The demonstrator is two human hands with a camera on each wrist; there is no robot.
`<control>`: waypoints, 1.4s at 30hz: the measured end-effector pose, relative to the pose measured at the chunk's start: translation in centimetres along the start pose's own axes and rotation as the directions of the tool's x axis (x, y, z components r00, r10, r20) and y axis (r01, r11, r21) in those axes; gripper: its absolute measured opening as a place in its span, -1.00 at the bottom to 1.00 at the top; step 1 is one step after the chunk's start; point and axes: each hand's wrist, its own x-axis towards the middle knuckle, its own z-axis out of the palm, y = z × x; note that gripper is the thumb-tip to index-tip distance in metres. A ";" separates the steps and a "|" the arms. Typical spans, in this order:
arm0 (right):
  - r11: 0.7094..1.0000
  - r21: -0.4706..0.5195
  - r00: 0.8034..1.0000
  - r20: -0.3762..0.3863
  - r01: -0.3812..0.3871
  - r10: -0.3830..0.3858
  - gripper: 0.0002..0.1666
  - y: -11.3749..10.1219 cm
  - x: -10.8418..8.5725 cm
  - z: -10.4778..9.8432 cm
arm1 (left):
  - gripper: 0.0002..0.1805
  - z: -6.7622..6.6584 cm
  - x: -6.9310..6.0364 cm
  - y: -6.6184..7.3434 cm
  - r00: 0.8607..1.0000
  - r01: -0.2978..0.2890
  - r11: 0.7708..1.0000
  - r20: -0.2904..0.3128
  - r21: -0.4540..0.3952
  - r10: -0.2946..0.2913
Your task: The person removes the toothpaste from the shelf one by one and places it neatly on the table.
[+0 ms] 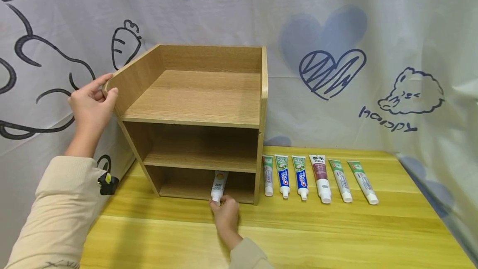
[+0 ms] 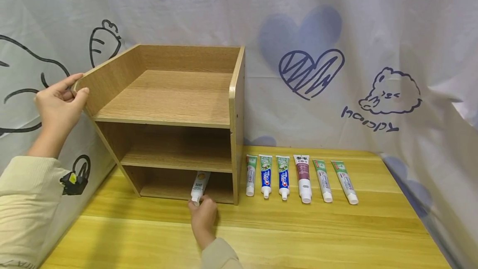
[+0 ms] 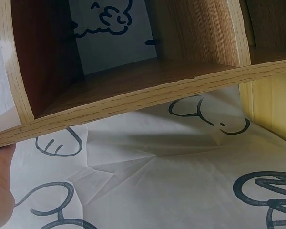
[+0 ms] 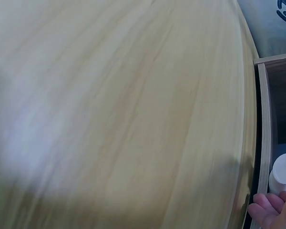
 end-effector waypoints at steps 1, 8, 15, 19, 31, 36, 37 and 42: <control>1.000 0.002 1.000 0.000 0.010 -0.010 -0.80 0.1 0.0 -0.1 | -0.65 0.0 0.0 0.0 1.000 0.002 1.000 0.000 -0.005 -0.002; 0.995 -0.005 0.994 -0.026 0.103 -0.103 -0.78 0.9 0.3 -1.0 | -0.64 0.0 0.0 -0.1 1.000 0.007 1.000 -0.001 -0.014 -0.007; 0.987 -0.031 0.984 -0.085 0.155 -0.157 -0.67 1.5 0.9 -1.1 | -0.64 0.0 0.0 -0.1 1.000 0.012 1.000 -0.001 -0.018 -0.012; 0.987 -0.012 0.983 -0.080 0.163 -0.163 -0.63 1.7 1.1 -1.1 | -0.64 0.1 0.0 -0.1 1.000 0.012 1.000 0.000 -0.015 -0.012; 0.983 0.097 0.984 -0.098 0.158 -0.148 -0.66 2.2 1.2 -1.5 | -0.65 0.2 -0.1 -0.3 1.000 0.009 1.000 -0.013 -0.023 -0.009; 0.984 0.121 0.989 -0.088 0.132 -0.121 -0.70 2.5 1.3 -2.1 | -0.65 0.2 0.0 -0.4 1.000 0.001 1.000 -0.017 -0.025 -0.001; 0.985 0.118 0.989 -0.090 0.125 -0.115 -0.70 2.6 1.3 -2.2 | -0.65 0.3 0.0 -0.5 1.000 0.003 1.000 -0.016 -0.025 -0.003; 0.985 0.155 0.996 -0.058 0.078 -0.070 -0.69 2.8 1.3 -2.8 | -0.64 0.3 0.1 -0.6 1.000 0.017 1.000 -0.010 -0.025 -0.017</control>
